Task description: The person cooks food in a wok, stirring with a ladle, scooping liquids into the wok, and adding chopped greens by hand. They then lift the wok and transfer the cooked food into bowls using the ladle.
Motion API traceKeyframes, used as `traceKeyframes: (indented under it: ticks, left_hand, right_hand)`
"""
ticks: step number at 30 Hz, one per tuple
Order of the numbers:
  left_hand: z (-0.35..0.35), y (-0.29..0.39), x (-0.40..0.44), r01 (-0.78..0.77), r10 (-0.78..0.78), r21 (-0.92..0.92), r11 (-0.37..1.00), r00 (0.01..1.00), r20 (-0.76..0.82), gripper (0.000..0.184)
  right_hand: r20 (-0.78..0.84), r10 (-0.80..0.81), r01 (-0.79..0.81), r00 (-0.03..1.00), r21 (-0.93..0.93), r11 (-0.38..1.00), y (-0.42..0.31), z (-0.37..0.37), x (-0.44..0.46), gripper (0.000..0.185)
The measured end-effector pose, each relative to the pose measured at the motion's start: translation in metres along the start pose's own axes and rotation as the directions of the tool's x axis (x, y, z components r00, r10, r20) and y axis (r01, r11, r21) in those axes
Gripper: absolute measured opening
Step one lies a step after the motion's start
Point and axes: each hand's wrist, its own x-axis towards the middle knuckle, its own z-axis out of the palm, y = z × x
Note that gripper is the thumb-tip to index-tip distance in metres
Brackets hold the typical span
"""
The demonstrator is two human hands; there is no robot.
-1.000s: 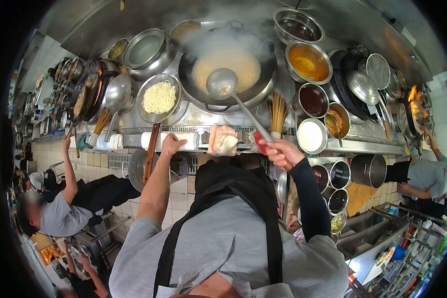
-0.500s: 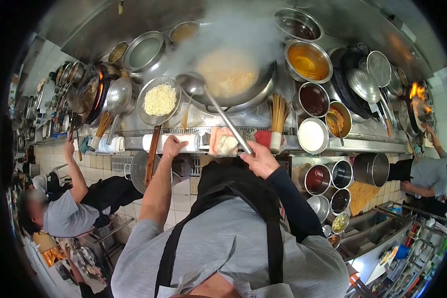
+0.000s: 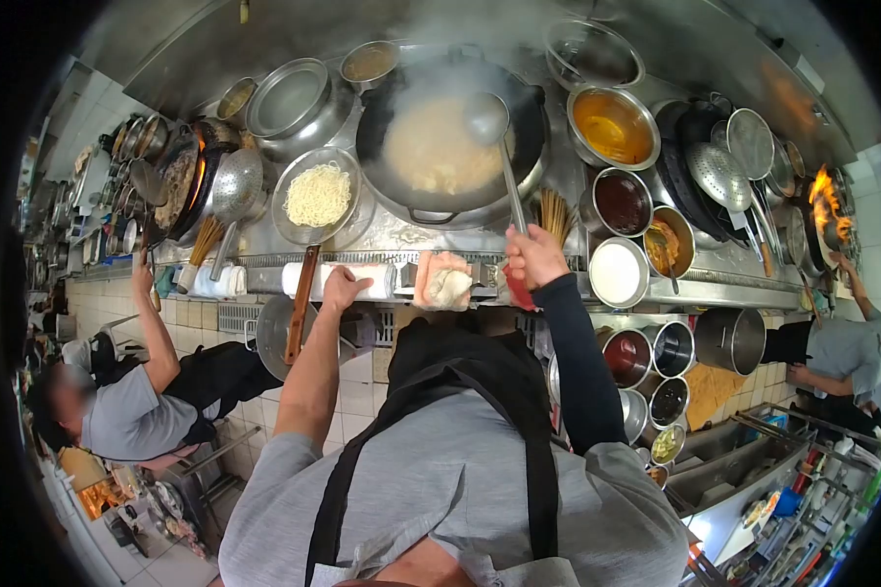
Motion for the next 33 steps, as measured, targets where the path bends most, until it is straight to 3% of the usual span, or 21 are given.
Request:
traceKeyframes:
  ticks: [6,33]
  left_hand:
    - [-0.001,-0.001,0.002,0.019,-0.021,0.031,0.999,0.998,0.053,0.059]
    - [-0.004,0.002,0.001,-0.013,0.012,0.032,0.999,1.000,0.022,0.057]
  right_hand:
    - [0.079,0.001,-0.004,0.997,0.043,0.999,-0.002,0.005,0.019,0.016]
    - [0.246,0.113,-0.142,0.963,0.101,0.985,0.003,0.037,0.037,0.012]
